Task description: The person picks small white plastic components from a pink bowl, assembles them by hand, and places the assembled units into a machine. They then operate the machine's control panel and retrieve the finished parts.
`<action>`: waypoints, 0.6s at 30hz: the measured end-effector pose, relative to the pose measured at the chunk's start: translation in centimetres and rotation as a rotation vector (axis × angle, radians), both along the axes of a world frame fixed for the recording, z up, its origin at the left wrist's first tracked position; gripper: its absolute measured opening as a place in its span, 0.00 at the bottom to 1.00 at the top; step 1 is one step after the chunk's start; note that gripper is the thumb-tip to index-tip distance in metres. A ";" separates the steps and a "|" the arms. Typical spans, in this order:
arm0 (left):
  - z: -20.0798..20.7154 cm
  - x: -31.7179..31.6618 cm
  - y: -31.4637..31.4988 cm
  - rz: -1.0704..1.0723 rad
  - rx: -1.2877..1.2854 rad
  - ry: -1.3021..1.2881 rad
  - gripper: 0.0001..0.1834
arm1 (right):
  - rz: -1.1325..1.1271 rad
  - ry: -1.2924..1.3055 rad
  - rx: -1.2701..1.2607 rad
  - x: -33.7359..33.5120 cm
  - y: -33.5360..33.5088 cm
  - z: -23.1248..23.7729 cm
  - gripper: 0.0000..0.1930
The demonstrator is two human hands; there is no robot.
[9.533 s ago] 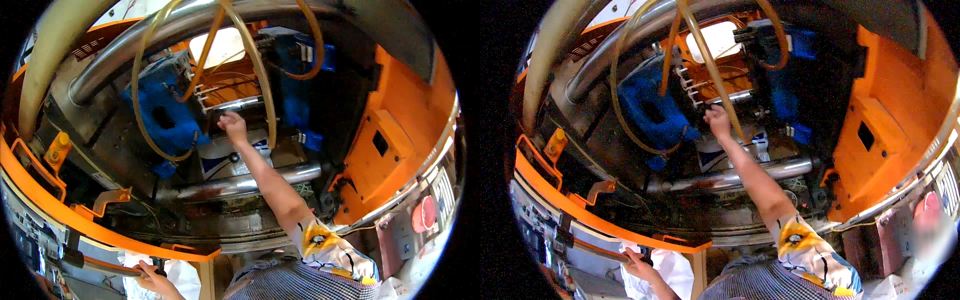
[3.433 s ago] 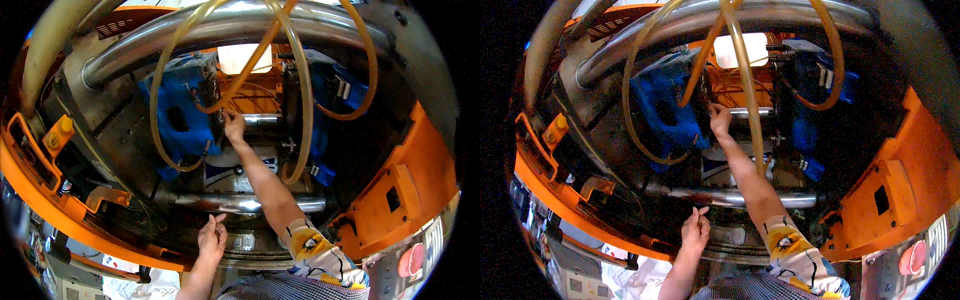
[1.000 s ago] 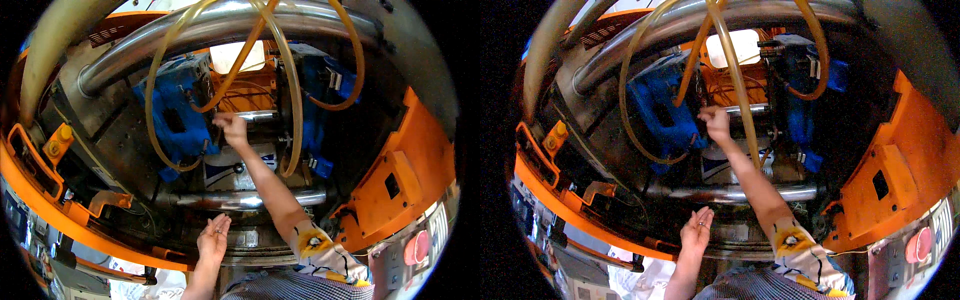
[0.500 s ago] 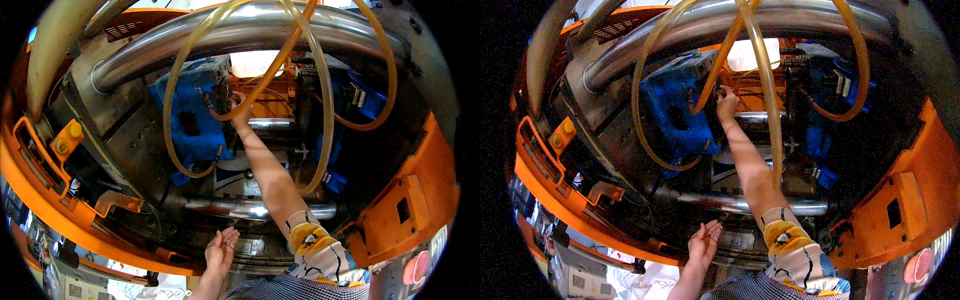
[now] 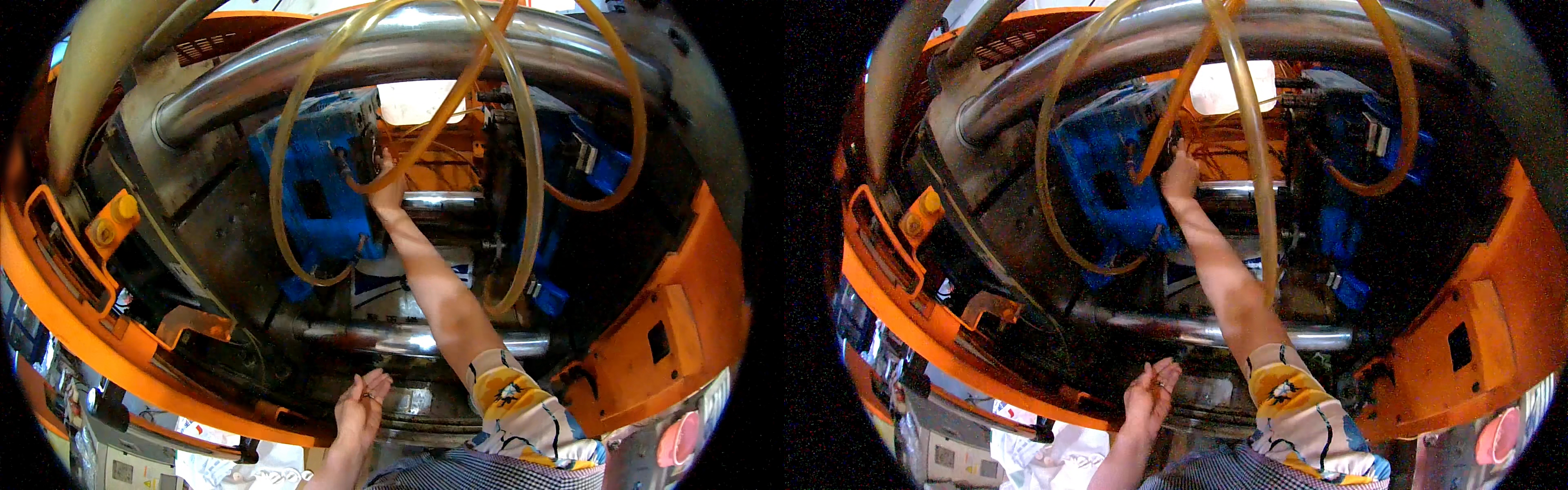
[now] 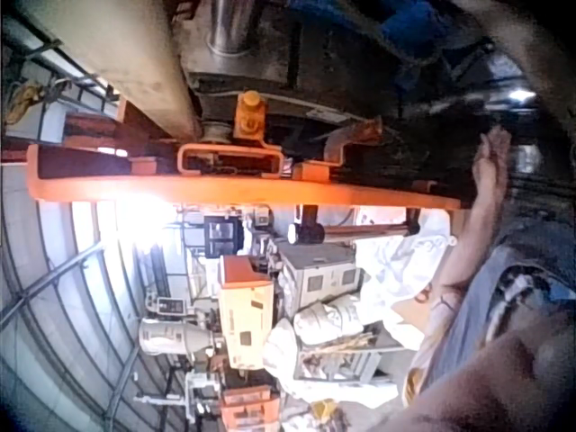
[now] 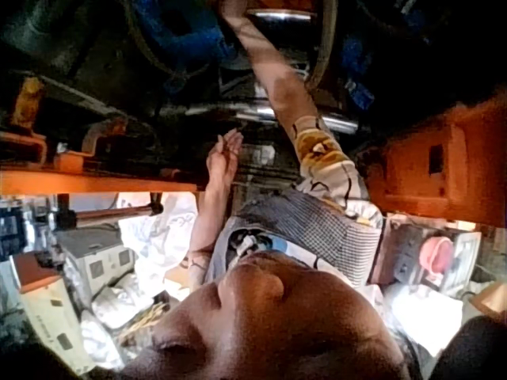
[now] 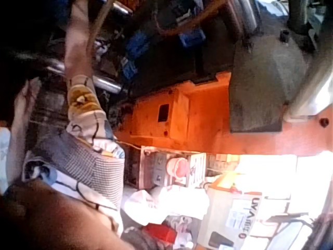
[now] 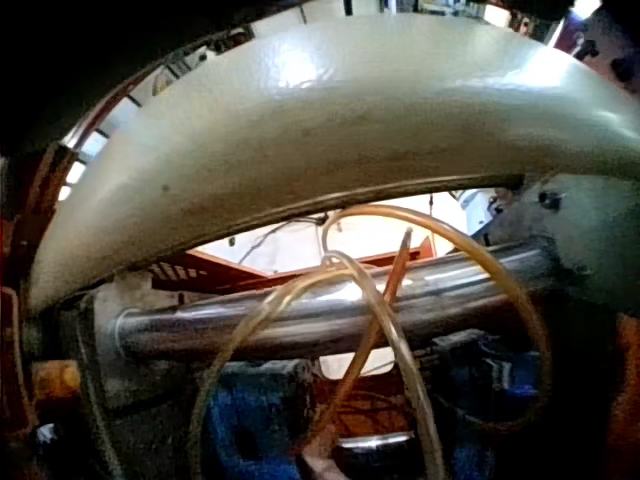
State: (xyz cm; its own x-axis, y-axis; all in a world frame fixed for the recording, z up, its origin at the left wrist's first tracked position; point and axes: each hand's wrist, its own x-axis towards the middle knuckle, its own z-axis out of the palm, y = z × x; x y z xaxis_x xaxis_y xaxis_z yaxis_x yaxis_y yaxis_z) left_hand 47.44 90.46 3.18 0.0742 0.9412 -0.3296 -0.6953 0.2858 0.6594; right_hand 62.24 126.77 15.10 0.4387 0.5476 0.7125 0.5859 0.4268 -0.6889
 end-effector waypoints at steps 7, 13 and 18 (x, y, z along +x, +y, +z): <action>0.3 -0.2 0.3 -0.054 0.099 -0.090 0.30 | 0.481 0.330 -0.111 1.0 -4.6 1.1 0.38; 0.5 -0.3 0.9 -0.040 0.114 -0.337 0.36 | 0.969 -0.309 -0.333 0.3 -24.2 -0.5 0.14; 1.1 1.3 0.7 -0.102 0.082 -0.431 0.31 | 0.979 -0.689 -0.414 1.0 -31.5 -5.6 0.11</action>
State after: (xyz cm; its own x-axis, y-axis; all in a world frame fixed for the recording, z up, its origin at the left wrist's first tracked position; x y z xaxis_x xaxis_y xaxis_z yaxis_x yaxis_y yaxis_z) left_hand 48.78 91.12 4.30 0.2824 0.9435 -0.1731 -0.8822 0.3263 0.3395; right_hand 63.23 95.28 9.49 -0.6677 0.6677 0.3292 0.4370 0.7095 -0.5528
